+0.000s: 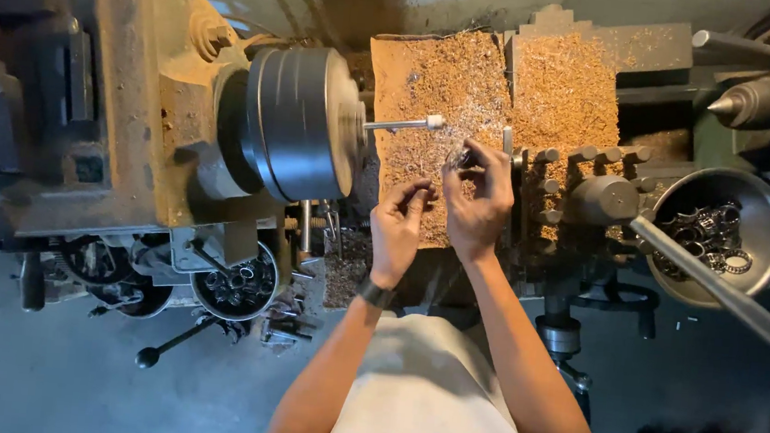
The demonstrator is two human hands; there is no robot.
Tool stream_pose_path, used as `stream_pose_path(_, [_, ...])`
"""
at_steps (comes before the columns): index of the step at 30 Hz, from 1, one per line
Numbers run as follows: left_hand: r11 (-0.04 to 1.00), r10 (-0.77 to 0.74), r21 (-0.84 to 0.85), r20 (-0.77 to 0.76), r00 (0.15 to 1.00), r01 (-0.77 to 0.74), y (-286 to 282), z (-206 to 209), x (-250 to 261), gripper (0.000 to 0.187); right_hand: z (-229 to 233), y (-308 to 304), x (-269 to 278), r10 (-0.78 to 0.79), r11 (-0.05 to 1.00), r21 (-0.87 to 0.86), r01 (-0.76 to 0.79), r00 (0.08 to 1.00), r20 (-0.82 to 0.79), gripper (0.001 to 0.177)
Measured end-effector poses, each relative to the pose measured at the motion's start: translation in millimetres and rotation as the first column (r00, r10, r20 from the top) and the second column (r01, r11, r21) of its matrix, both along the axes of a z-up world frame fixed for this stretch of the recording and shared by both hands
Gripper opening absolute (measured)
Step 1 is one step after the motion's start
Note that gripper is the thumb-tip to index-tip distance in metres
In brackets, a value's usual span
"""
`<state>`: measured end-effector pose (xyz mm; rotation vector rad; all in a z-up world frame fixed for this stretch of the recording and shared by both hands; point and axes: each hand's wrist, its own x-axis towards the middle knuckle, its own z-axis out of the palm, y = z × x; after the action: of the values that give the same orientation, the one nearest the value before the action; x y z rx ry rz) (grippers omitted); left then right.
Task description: The person operates a metal lathe, using a wrench to tighten the chuck and adjusting the machine's controls. They then repeatedly pick up small metal rings from a bowl and press them against the rotating spindle to smooth or polish the edges.
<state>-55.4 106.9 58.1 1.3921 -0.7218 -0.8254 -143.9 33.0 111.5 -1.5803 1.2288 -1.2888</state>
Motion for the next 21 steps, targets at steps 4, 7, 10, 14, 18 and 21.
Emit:
stream_pose_path(4, [0.997, -0.072, -0.049, -0.368, 0.927, 0.058, -4, 5, 2, 0.023, 23, 8, -4, 0.074, 0.978, -0.189, -0.09, 0.993, -0.09, 0.039])
stream_pose_path(7, [0.994, -0.109, -0.055, -0.522, 0.846, 0.094, -5, 15, 2, 0.026, 25, 9, -6, 0.09, 0.978, -0.184, -0.099, 0.994, -0.057, 0.042])
stream_pose_path(10, [0.988, -0.131, -0.029, -0.658, 0.742, 0.149, -7, 21, 4, 0.029, 25, 12, -8, 0.117, 0.978, -0.17, -0.117, 0.993, -0.014, 0.044])
stream_pose_path(14, [0.981, -0.14, -0.032, -0.803, 0.579, 0.192, -11, 23, 5, 0.03, 30, 13, -10, 0.121, 0.977, -0.176, -0.121, 0.993, -0.014, 0.044])
stream_pose_path(18, [0.982, -0.13, -0.063, -0.909, 0.397, 0.176, -11, 10, 3, 0.023, 9, 21, -17, 0.198, 0.969, -0.15, -0.197, 0.98, -0.01, 0.043])
stream_pose_path(21, [0.991, -0.106, -0.036, -0.794, 0.599, 0.127, -11, -11, -2, 0.016, -22, 25, -23, 0.218, 0.952, 0.138, -0.272, 0.924, 0.315, 0.04])
